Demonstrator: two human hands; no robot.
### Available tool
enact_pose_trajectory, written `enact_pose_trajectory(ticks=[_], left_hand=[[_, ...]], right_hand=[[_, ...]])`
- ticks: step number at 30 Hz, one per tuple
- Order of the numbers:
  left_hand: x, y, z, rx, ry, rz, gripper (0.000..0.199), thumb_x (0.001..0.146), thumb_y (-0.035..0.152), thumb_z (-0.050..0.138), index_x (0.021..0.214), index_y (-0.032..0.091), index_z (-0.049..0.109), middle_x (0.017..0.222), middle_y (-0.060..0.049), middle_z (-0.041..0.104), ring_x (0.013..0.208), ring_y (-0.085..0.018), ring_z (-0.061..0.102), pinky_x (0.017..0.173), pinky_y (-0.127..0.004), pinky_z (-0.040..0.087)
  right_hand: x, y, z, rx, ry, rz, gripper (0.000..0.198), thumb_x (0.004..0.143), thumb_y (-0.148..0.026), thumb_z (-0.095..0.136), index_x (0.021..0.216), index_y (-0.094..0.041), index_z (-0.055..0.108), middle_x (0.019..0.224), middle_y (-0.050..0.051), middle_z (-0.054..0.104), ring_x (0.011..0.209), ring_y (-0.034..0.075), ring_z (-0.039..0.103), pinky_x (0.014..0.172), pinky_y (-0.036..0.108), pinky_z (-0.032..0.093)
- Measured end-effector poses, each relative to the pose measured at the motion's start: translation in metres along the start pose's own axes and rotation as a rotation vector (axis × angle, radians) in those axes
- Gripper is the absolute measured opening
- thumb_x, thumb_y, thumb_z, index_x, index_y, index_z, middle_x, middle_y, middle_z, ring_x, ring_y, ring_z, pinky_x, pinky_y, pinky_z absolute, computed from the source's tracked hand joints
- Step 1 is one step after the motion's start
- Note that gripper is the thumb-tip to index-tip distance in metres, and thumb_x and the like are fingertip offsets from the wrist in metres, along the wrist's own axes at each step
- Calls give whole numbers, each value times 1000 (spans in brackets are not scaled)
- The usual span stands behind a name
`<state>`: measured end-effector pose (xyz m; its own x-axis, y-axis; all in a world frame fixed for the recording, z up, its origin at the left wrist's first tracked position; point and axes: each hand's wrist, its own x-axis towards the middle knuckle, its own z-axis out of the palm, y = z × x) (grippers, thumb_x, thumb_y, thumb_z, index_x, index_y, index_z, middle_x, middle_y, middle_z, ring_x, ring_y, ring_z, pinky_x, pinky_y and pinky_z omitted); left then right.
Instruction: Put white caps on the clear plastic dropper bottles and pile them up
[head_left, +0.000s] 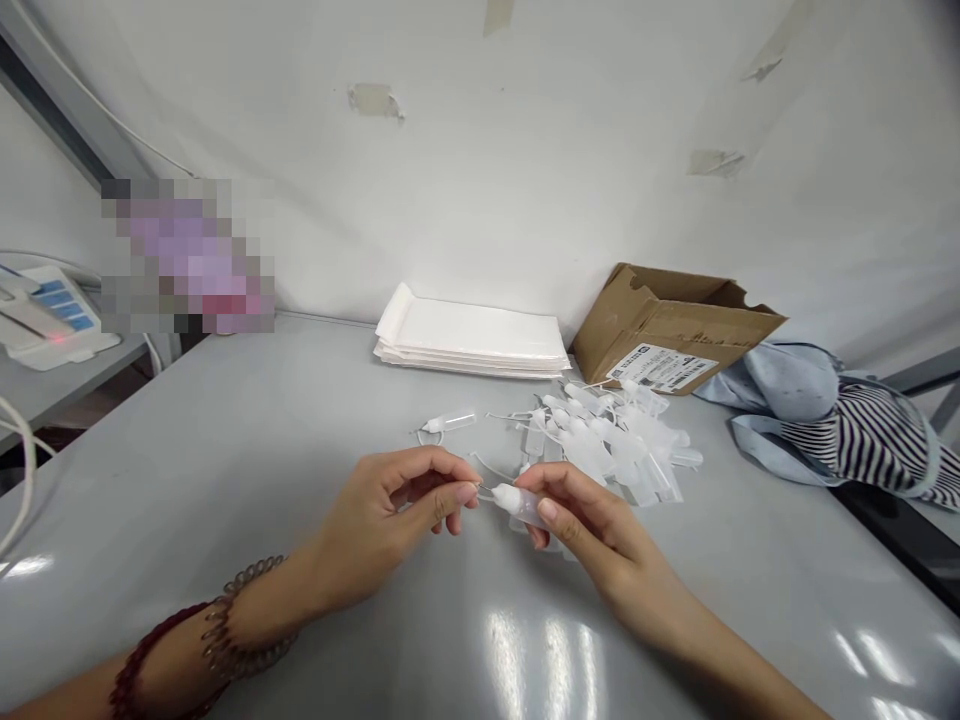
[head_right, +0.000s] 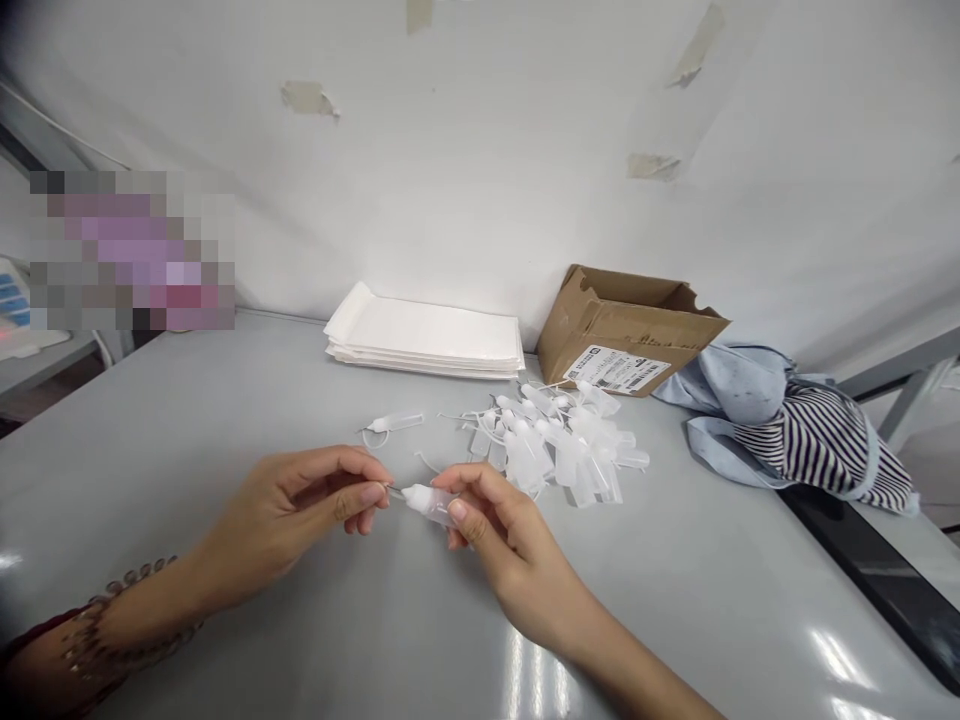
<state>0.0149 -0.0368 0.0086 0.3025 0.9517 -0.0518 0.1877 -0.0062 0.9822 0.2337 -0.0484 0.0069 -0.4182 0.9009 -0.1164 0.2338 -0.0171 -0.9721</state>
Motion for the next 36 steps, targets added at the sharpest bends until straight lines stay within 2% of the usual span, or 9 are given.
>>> enact_pose_trajectory(ticks=[13,18,25,36], left_hand=[[0,0,-1,27,-20,31,11,84,26,60,79,19,67,63,4,62,59,-10,57,58,-19,47],[0,-1,-1,-8,-57,10,11,84,25,60,78,17,66,63,3,60,58,-9,57,58,-19,48],[2,-2,0,11,-70,21,12,84,25,59,78,17,66,63,4,60,58,-9,57,58,-18,48],[1,-5,2,337,-18,302,14,86,14,53,78,18,65,63,4,60,58,-8,55,56,-16,43]], right_hand=[[0,-1,1,-42,24,0,22,93,-39,46,102,-23,58,77,0,53,64,12,46,57,26,39],[1,1,0,-39,15,31,24,92,-41,46,103,-23,57,79,1,58,62,12,44,57,25,39],[-2,0,0,-128,65,-7,24,92,-39,46,103,-23,59,78,1,61,62,12,47,56,25,42],[-2,0,2,-308,117,-176,19,93,-29,47,100,-22,63,66,-2,57,53,11,46,46,21,35]])
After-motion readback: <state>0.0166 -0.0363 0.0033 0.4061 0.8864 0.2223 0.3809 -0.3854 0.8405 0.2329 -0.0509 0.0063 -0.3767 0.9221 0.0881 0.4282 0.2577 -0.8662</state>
